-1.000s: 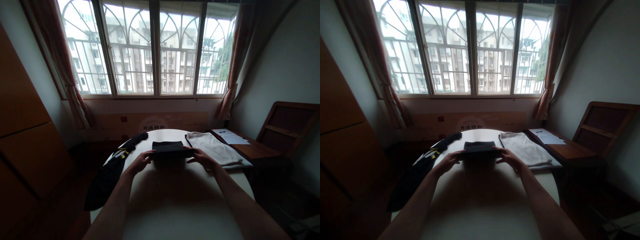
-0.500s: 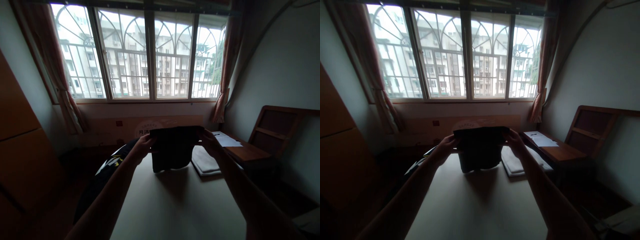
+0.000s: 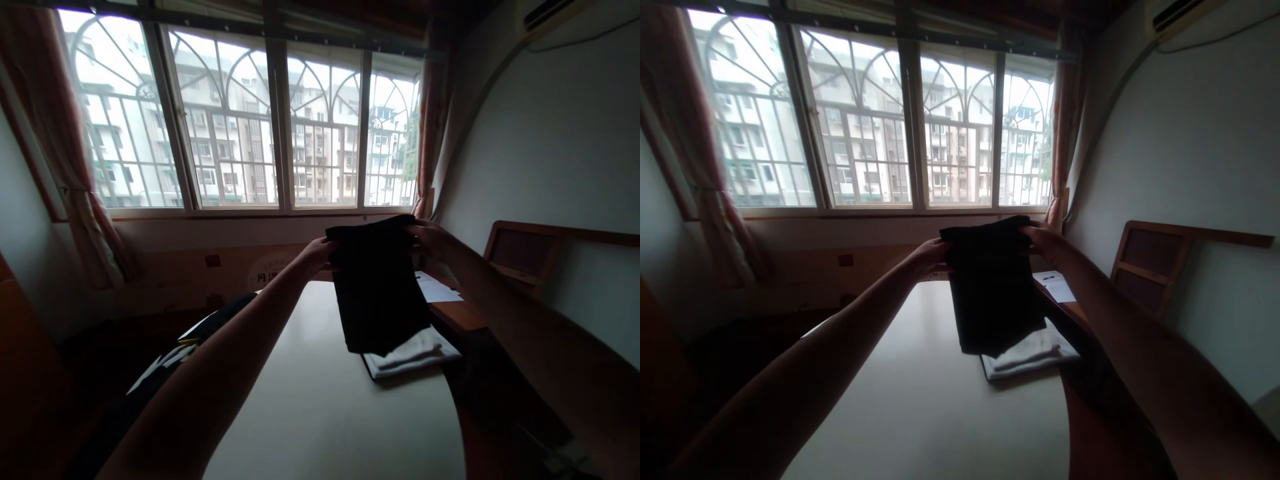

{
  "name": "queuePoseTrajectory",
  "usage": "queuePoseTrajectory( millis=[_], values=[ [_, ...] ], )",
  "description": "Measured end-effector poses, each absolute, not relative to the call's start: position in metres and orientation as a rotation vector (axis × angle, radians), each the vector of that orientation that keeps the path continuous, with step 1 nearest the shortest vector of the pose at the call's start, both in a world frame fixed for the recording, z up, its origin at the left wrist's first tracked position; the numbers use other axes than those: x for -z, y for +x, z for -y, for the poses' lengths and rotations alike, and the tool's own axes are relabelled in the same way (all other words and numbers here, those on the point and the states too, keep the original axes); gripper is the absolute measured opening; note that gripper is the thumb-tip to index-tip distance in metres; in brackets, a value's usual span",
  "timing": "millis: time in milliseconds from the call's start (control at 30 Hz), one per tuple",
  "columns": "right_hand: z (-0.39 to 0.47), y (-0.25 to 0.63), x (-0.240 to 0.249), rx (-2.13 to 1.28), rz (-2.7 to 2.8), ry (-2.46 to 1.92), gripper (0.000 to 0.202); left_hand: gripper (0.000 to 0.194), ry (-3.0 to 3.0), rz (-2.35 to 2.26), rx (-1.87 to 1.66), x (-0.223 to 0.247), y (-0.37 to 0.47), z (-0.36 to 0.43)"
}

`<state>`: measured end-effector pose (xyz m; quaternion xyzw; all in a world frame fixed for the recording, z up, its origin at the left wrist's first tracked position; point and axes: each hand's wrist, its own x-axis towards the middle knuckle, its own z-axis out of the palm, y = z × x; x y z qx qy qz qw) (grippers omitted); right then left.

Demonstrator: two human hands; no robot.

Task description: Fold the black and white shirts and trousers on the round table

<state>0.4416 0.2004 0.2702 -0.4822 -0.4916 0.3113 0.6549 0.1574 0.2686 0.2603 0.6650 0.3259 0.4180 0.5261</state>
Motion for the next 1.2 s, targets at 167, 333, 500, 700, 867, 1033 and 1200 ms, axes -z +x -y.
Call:
queuePoseTrajectory(
  millis=[167,333,500,700,867,1033,1200],
  values=[
    [-0.244,0.483,-0.246,-0.689,1.073,-0.980,0.017,0.025,1.777,-0.730,-1.136,-0.244,0.211,-0.320],
    [-0.231,0.523,-0.153,-0.663,1.176,-1.081,0.009,0.026,2.199,-0.650,-1.075,-0.157,0.224,-0.325],
    [-0.184,0.540,-0.038,-0.440,1.623,-1.501,0.014,0.036,2.374,-0.526,-0.856,-0.039,0.208,-0.286],
    [-0.148,0.543,0.009,-0.234,1.796,-1.681,0.033,0.041,2.595,-0.481,-0.783,0.005,0.201,-0.262],
    [-0.151,0.551,-0.013,-0.140,1.691,-1.710,0.027,0.032,2.634,-0.455,-0.926,-0.023,0.210,-0.255],
    [-0.141,0.548,-0.016,-0.169,1.802,-1.827,0.031,0.040,2.783,-0.419,-0.629,-0.020,0.206,-0.241],
    [-0.124,0.528,-0.029,-0.170,1.859,-1.935,0.044,0.054,2.838,-0.438,-0.405,-0.017,0.179,-0.221]
  ],
)
